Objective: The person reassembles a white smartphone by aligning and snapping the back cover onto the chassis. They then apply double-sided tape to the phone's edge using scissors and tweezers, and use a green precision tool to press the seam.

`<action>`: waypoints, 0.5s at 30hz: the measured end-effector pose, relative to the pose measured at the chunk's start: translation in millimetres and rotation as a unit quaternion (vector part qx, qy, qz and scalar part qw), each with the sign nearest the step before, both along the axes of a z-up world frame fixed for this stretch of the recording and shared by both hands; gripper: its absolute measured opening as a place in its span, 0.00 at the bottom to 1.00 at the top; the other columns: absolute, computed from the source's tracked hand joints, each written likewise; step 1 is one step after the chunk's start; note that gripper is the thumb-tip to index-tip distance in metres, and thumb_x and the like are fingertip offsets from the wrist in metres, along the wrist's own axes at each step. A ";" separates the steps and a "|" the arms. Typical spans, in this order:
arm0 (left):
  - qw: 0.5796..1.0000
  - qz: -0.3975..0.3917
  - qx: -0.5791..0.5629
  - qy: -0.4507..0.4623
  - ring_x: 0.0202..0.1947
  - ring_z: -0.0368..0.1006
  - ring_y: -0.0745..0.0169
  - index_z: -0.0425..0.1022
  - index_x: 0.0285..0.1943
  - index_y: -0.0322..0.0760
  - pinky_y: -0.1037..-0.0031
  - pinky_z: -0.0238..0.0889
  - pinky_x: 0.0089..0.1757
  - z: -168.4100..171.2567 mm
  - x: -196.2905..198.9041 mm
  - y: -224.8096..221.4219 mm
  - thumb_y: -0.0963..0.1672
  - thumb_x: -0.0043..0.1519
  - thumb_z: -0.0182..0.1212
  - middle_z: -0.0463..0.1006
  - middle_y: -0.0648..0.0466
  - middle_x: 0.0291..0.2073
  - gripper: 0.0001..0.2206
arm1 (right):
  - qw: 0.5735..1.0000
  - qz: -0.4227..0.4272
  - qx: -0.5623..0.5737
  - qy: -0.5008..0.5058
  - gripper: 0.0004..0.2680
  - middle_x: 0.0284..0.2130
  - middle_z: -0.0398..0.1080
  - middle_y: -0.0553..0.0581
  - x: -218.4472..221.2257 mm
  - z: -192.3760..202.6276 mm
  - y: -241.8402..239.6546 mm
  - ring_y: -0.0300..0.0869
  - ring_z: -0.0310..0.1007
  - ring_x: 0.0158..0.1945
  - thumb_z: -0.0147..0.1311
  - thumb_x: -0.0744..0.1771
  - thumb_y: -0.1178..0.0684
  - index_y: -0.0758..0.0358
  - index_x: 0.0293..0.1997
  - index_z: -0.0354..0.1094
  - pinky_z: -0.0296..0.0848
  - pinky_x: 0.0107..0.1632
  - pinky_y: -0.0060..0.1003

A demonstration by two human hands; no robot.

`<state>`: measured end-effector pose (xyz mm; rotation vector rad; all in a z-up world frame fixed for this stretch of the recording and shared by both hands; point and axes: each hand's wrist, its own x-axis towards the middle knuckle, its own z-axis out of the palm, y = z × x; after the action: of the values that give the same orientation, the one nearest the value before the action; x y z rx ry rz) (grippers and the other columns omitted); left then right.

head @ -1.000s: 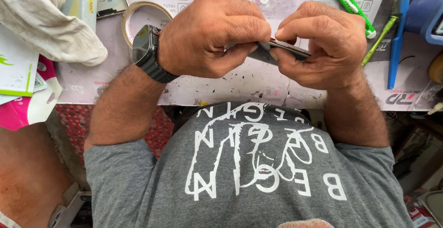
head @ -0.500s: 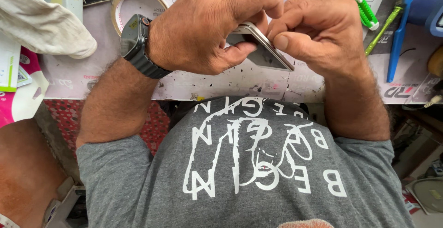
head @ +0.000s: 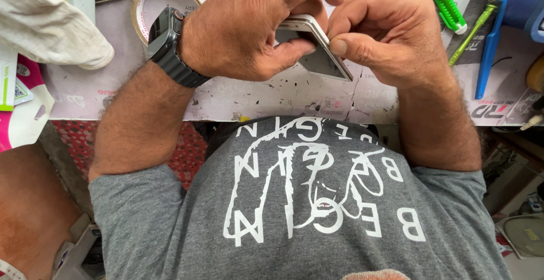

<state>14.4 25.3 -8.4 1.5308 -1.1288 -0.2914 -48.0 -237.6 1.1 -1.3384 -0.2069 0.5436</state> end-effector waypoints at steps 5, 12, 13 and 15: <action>1.000 0.000 -0.012 -0.008 0.54 0.80 0.60 0.62 0.62 0.31 0.77 0.79 0.47 -5.3 -0.6 -0.4 0.34 0.66 0.68 0.74 0.49 0.53 0.20 | 0.999 0.008 -0.026 0.017 0.08 0.34 0.74 0.52 4.6 1.6 -0.6 0.30 0.73 0.33 0.63 0.67 0.56 0.70 0.43 0.71 0.73 0.31 0.19; 1.000 0.001 -0.012 -0.006 0.51 0.81 0.59 0.61 0.60 0.31 0.76 0.79 0.48 -13.9 -2.0 -1.4 0.34 0.67 0.69 0.73 0.48 0.54 0.20 | 0.999 0.029 -0.022 0.018 0.07 0.33 0.73 0.52 0.0 1.2 -6.9 0.30 0.70 0.32 0.62 0.71 0.57 0.73 0.46 0.71 0.70 0.34 0.19; 1.000 -0.001 -0.015 -0.002 0.52 0.81 0.59 0.61 0.60 0.31 0.76 0.79 0.48 -15.4 -2.0 -1.6 0.34 0.67 0.68 0.73 0.48 0.55 0.19 | 0.999 0.025 -0.025 0.033 0.07 0.33 0.73 0.52 -0.5 1.6 -7.3 0.29 0.70 0.32 0.62 0.70 0.56 0.72 0.46 0.72 0.69 0.34 0.19; 1.000 -0.006 -0.014 0.008 0.52 0.81 0.59 0.61 0.60 0.31 0.76 0.79 0.48 -17.0 -2.3 -2.1 0.34 0.67 0.68 0.73 0.48 0.56 0.19 | 0.999 0.022 -0.016 0.046 0.07 0.33 0.73 0.52 -1.5 0.6 -7.7 0.29 0.69 0.32 0.63 0.70 0.56 0.72 0.46 0.72 0.69 0.34 0.19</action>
<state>12.1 23.2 -25.4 1.4947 -1.1259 -0.2937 -49.5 -245.3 1.7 -1.3396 -0.1531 0.6476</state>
